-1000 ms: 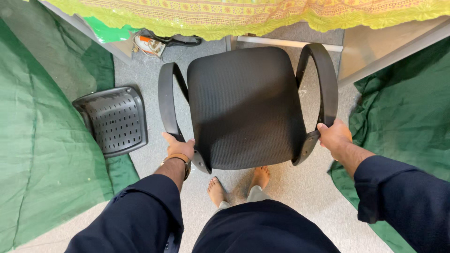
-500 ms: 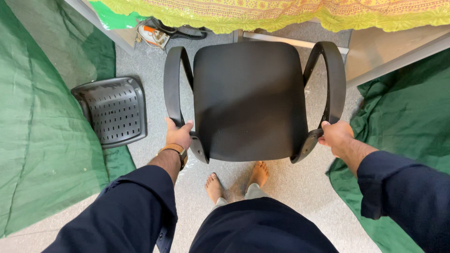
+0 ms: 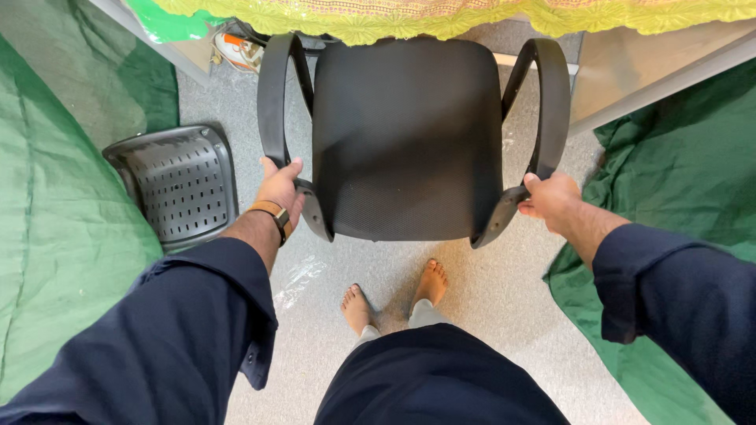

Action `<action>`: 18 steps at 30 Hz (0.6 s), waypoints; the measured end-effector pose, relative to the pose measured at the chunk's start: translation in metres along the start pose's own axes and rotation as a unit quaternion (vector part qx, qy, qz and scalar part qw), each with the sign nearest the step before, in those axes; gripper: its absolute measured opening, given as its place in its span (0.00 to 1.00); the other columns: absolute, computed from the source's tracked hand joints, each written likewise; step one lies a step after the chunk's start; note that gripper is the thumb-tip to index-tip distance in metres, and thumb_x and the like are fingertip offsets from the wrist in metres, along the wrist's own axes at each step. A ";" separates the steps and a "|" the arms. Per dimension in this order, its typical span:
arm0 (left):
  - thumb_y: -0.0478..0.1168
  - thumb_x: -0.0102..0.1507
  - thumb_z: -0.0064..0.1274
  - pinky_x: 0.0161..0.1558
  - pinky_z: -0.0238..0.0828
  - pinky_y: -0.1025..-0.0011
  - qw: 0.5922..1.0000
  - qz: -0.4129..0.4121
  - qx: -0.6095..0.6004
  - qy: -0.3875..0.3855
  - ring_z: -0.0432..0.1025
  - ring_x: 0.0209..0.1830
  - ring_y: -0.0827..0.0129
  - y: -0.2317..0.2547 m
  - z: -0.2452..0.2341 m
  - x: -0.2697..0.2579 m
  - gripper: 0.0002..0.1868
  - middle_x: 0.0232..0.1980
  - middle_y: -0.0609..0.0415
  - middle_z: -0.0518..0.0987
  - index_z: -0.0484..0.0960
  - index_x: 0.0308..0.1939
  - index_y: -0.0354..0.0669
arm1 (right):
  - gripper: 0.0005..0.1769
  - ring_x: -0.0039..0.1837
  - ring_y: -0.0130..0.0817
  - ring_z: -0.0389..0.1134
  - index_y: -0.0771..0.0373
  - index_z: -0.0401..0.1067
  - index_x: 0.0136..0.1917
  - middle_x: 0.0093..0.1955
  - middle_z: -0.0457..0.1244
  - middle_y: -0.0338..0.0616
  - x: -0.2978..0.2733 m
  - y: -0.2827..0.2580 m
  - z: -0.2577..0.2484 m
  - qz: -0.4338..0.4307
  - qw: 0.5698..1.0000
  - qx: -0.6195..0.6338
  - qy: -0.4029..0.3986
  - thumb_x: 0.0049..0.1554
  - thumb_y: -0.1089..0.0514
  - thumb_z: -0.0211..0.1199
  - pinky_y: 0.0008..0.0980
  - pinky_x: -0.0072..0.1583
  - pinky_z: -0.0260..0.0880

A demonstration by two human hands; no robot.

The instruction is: The person uses a screwdriver to tighten screws on the underside of an office chair, securing the armrests and a footrest bracket. They then flip the chair upright and attach a plastic footrest tray to the front.

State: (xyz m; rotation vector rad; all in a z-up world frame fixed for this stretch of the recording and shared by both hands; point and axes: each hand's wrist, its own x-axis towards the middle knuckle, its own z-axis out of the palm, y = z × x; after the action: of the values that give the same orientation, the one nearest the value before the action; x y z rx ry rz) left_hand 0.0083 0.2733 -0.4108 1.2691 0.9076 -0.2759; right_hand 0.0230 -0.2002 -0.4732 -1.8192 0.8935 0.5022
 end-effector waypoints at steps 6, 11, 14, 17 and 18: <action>0.45 0.67 0.52 0.73 0.49 0.48 0.996 -0.023 0.085 0.018 0.51 0.79 0.50 -0.005 -0.009 0.011 0.50 0.83 0.49 0.51 0.32 0.82 0.64 | 0.16 0.41 0.41 0.73 0.68 0.69 0.55 0.47 0.68 0.52 0.003 0.005 -0.001 -0.035 0.999 0.011 -0.029 0.62 0.52 0.61 0.37 0.42 0.77; 0.50 0.66 0.51 0.51 0.73 0.57 0.984 -0.058 0.167 -0.001 0.74 0.52 0.61 -0.032 -0.022 -0.004 0.24 0.59 0.56 0.78 0.69 0.66 0.57 | 0.33 0.38 0.44 0.72 0.77 0.76 0.50 0.42 0.71 0.56 -0.025 0.018 0.006 0.017 0.972 -0.236 0.001 0.64 0.38 0.61 0.44 0.40 0.71; 0.49 0.66 0.51 0.47 0.73 0.60 0.984 -0.084 0.153 -0.040 0.73 0.49 0.64 -0.047 -0.025 -0.036 0.17 0.53 0.57 0.79 0.76 0.58 0.54 | 0.26 0.43 0.44 0.72 0.74 0.72 0.55 0.46 0.69 0.57 -0.056 0.032 0.018 0.032 0.981 -0.180 -0.067 0.60 0.45 0.65 0.46 0.40 0.74; 0.48 0.66 0.52 0.44 0.73 0.64 0.988 -0.073 0.130 -0.045 0.73 0.46 0.68 -0.047 -0.020 -0.077 0.17 0.50 0.59 0.79 0.76 0.59 0.54 | 0.22 0.49 0.41 0.70 0.60 0.71 0.62 0.52 0.67 0.46 -0.088 0.036 0.024 0.060 0.982 -0.070 -0.163 0.59 0.47 0.62 0.43 0.46 0.72; 0.48 0.66 0.51 0.43 0.73 0.65 0.991 -0.057 0.113 -0.041 0.73 0.44 0.69 -0.046 -0.017 -0.093 0.17 0.49 0.59 0.79 0.77 0.58 0.53 | 0.23 0.49 0.40 0.70 0.60 0.71 0.63 0.53 0.67 0.45 -0.098 0.033 0.025 0.061 0.978 -0.051 -0.192 0.59 0.48 0.62 0.42 0.48 0.72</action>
State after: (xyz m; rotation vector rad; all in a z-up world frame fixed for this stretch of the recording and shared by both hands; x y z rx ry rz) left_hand -0.0876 0.2467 -0.3765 1.4050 0.8984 -0.5290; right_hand -0.0635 -0.1501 -0.4360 -1.6838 0.7236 0.9549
